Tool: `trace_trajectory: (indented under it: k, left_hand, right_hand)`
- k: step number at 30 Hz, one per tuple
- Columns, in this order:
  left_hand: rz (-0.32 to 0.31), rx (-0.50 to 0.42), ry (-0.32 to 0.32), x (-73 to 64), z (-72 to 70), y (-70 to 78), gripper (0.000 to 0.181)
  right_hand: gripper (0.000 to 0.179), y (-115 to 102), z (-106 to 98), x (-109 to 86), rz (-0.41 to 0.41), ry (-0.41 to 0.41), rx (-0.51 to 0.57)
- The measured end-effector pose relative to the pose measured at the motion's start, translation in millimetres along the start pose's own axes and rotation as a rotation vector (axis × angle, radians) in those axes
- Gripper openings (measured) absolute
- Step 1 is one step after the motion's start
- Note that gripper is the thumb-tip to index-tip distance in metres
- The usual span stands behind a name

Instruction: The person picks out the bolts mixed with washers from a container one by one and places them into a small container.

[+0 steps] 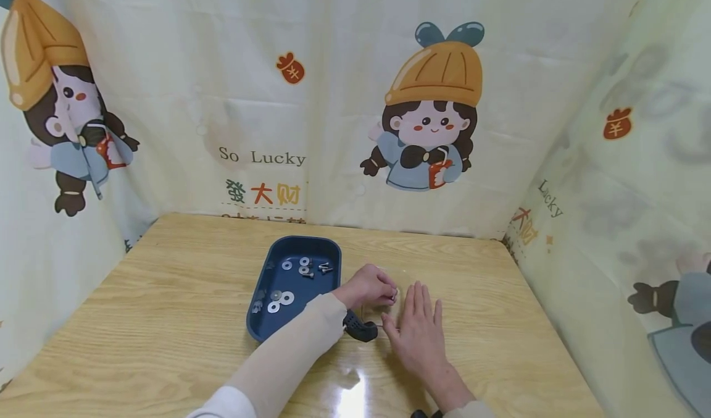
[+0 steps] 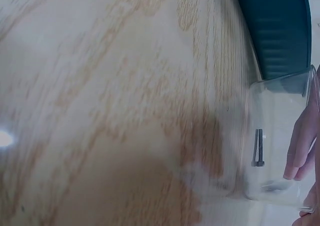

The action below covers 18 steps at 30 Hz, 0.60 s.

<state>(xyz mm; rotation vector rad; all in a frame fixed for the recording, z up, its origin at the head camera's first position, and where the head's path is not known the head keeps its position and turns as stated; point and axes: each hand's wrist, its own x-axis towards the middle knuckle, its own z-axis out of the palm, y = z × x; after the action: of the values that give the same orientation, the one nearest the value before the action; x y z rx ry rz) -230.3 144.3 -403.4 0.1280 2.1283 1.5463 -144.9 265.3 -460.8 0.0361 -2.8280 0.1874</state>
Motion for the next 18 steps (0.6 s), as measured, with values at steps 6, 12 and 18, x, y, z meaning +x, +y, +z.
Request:
trace_trajectory:
  k: [6, 12, 18]
  left_hand:
    - [0.009, 0.002, -0.004, -0.4, -4.9, -1.4, 0.015]
    - [0.058, -0.026, -0.036, -1.3, -17.1, -4.2, 0.016]
    - [0.093, -0.154, -0.101, -2.6, -33.6, -8.1, 0.019]
  right_hand:
    - [0.082, -1, 0, 0.1, 0.007, -0.031, 0.01]
    - [0.083, -3, 0, -0.6, 0.022, -0.068, 0.029]
    - [0.084, -1, 1, -2.4, 0.024, -0.073, 0.037]
